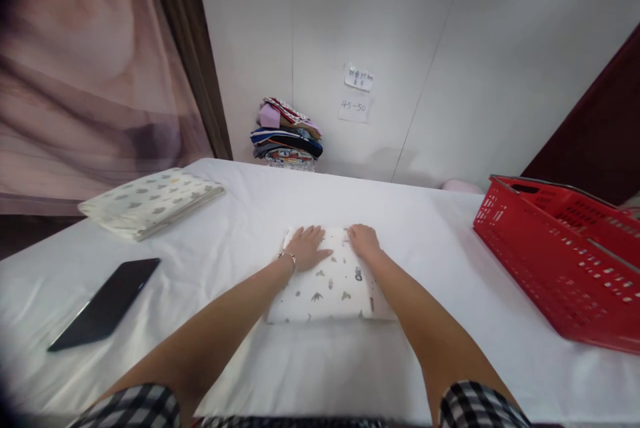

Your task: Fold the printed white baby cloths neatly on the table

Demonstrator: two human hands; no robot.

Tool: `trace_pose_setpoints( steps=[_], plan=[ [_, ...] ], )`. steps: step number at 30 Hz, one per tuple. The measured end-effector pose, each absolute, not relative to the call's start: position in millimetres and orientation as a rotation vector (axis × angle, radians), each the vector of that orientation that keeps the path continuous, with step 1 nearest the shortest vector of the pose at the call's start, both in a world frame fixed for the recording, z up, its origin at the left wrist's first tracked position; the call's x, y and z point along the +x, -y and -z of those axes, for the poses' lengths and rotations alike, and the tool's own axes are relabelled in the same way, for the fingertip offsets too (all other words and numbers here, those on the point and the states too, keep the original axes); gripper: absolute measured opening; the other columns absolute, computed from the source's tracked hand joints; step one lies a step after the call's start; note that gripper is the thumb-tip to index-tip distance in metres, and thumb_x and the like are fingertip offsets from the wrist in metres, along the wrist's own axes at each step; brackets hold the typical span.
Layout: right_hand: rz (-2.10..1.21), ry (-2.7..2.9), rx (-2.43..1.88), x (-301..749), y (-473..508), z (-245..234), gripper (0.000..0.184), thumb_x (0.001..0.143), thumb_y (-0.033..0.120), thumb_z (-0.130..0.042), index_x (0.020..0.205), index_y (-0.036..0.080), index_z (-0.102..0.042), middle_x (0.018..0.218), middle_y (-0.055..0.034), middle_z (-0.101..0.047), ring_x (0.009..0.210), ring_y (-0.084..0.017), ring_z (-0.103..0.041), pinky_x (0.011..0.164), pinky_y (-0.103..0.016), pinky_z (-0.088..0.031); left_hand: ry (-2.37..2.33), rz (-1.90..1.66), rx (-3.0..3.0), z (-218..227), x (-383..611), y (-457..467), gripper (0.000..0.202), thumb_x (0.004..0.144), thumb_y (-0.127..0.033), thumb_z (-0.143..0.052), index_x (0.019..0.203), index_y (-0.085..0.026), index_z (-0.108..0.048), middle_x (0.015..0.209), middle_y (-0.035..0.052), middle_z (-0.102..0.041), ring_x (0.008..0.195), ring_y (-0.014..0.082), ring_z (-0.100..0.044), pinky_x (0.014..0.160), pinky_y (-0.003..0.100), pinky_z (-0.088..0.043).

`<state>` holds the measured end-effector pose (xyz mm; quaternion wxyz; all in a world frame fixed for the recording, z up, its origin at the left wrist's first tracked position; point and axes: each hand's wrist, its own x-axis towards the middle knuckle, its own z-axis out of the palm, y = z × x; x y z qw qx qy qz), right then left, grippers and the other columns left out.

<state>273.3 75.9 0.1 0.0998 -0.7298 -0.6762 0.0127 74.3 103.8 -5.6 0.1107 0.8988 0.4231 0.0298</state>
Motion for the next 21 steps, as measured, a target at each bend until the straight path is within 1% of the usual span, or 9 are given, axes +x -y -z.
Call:
trace_pose_setpoints(
  steps=[1,3,4,6,9,13,17,21],
  plan=[
    [-0.01,2.004,-2.14,268,-72,-1,0.03,0.09,0.025,-0.035,0.106,0.018,-0.058,0.114,-0.0087,-0.06,0.108,-0.019,-0.049,0.093,-0.032,-0.029,-1.244,-0.09,2.638,6,74,-105,0.072,0.083,-0.063,-0.024,0.14,-0.019,-0.027,0.149,0.0071,-0.019,0.137,0.0246,-0.013,0.11,0.045,-0.006],
    [0.025,2.067,-2.059,255,-64,0,0.036,0.089,0.027,-0.036,0.121,0.018,-0.049,0.131,-0.0102,-0.048,0.125,-0.021,-0.034,0.102,-0.038,-0.018,-1.235,-0.095,2.631,5,75,-105,0.072,0.082,-0.063,-0.025,0.139,-0.019,-0.028,0.148,0.0075,-0.02,0.137,0.0245,-0.013,0.11,0.045,-0.006],
    [0.014,2.12,-2.012,248,-60,1,0.039,0.09,0.029,-0.035,0.127,0.018,-0.044,0.137,-0.0099,-0.041,0.13,-0.021,-0.027,0.104,-0.04,-0.014,-1.235,-0.102,2.628,6,75,-105,0.072,0.082,-0.063,-0.025,0.139,-0.019,-0.028,0.148,0.0076,-0.021,0.137,0.0245,-0.013,0.11,0.045,-0.006],
    [-0.064,2.214,-1.958,239,-56,5,0.045,0.091,0.035,-0.03,0.133,0.02,-0.037,0.143,-0.0088,-0.032,0.134,-0.021,-0.019,0.106,-0.043,-0.011,-1.243,-0.117,2.624,7,76,-105,0.07,0.082,-0.061,-0.026,0.139,-0.02,-0.029,0.148,0.0072,-0.022,0.137,0.0242,-0.014,0.11,0.045,-0.006],
    [-0.19,2.242,-1.994,234,-57,12,0.049,0.093,0.041,-0.022,0.135,0.021,-0.035,0.146,-0.0073,-0.027,0.136,-0.021,-0.016,0.107,-0.045,-0.011,-1.26,-0.13,2.624,9,77,-105,0.068,0.082,-0.06,-0.026,0.138,-0.021,-0.029,0.147,0.0068,-0.024,0.136,0.0237,-0.015,0.11,0.045,-0.006],
    [-0.218,2.234,-1.999,239,-63,15,0.052,0.092,0.045,-0.019,0.137,0.022,-0.032,0.148,-0.0056,-0.024,0.136,-0.02,-0.014,0.107,-0.045,-0.009,-1.261,-0.121,2.641,11,77,-106,0.068,0.083,-0.059,-0.024,0.139,-0.02,-0.029,0.147,0.0072,-0.023,0.136,0.0229,-0.016,0.11,0.045,-0.005],
    [-0.245,2.275,-1.996,254,-62,10,0.055,0.091,0.05,-0.023,0.137,0.021,-0.032,0.148,-0.0068,-0.023,0.137,-0.022,-0.013,0.107,-0.046,-0.011,-1.243,-0.126,2.633,12,76,-107,0.071,0.082,-0.062,-0.024,0.139,-0.02,-0.029,0.147,0.0075,-0.023,0.136,0.0233,-0.016,0.11,0.045,-0.005],
    [-0.167,2.1,-2.228,274,-60,9,0.062,0.089,0.054,-0.025,0.139,0.017,-0.028,0.147,-0.0096,-0.025,0.136,-0.024,-0.014,0.106,-0.049,-0.009,-1.238,-0.139,2.624,15,77,-109,0.072,0.081,-0.063,-0.025,0.139,-0.021,-0.028,0.147,0.0069,-0.023,0.136,0.0241,-0.016,0.11,0.046,-0.005]
  ],
)
